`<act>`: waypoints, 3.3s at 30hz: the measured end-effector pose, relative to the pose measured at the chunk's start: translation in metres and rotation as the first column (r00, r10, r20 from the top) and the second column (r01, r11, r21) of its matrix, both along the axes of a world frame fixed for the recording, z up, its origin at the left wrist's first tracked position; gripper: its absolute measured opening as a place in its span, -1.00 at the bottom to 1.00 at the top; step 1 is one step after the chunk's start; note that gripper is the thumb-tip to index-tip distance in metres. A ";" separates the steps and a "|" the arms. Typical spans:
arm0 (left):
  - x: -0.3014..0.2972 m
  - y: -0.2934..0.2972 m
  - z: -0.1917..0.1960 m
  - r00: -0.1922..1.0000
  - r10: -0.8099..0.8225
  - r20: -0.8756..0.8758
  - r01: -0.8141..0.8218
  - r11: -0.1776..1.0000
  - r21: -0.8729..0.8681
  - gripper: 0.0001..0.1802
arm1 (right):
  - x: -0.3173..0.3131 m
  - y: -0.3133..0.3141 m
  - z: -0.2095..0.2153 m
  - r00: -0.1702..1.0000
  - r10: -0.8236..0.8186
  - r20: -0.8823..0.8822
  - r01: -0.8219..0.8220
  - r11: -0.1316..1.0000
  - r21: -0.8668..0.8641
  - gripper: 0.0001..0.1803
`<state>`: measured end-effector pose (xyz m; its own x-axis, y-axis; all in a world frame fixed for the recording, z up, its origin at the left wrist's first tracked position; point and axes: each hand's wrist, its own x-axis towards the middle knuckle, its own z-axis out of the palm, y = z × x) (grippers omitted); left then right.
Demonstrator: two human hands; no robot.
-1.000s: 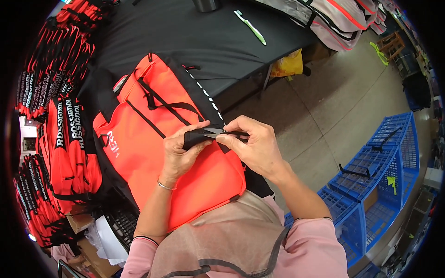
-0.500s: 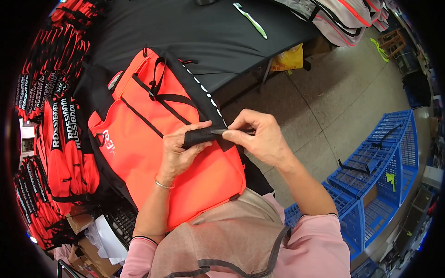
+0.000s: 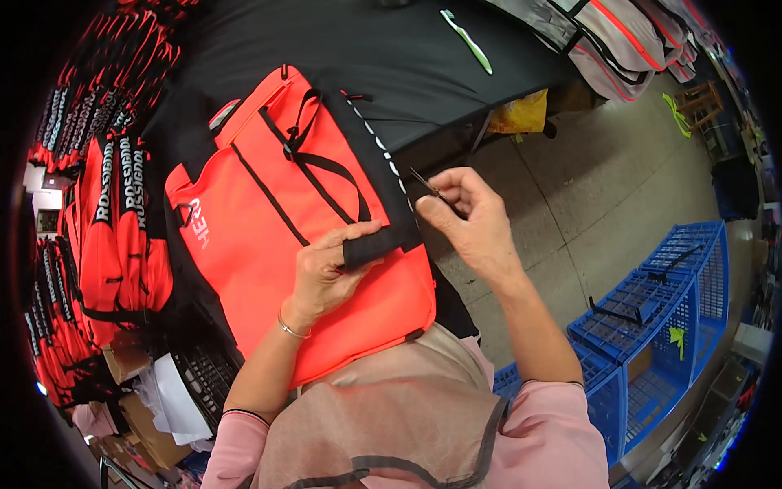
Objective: Inspecting a red backpack for loose threads with scissors, cleaning it with a brush, and then packing it into a white mesh bag.
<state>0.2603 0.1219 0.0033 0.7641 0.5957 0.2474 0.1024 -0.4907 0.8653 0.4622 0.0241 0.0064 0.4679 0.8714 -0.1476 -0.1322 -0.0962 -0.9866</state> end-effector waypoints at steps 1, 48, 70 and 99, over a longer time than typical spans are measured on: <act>-0.004 -0.001 -0.001 1.000 0.005 0.002 -0.005 1.000 0.002 -0.71 | -0.008 0.001 0.002 0.999 0.016 -0.040 -0.014 0.999 0.041 -0.67; -0.049 -0.068 -0.008 0.863 0.503 0.040 -0.224 0.453 -0.863 -0.57 | -0.047 -0.020 0.063 0.909 0.328 0.256 -0.249 0.922 -0.298 -0.64; -0.072 -0.076 -0.019 0.795 0.553 0.248 -0.023 0.436 -0.900 -0.50 | -0.091 0.008 0.013 0.489 0.248 0.836 -0.528 0.847 0.058 -0.70; -0.100 -0.047 -0.021 0.945 0.293 -0.144 -0.324 0.892 -0.314 -0.91 | -0.085 0.005 0.012 0.466 0.304 0.831 -0.421 0.902 -0.094 -0.63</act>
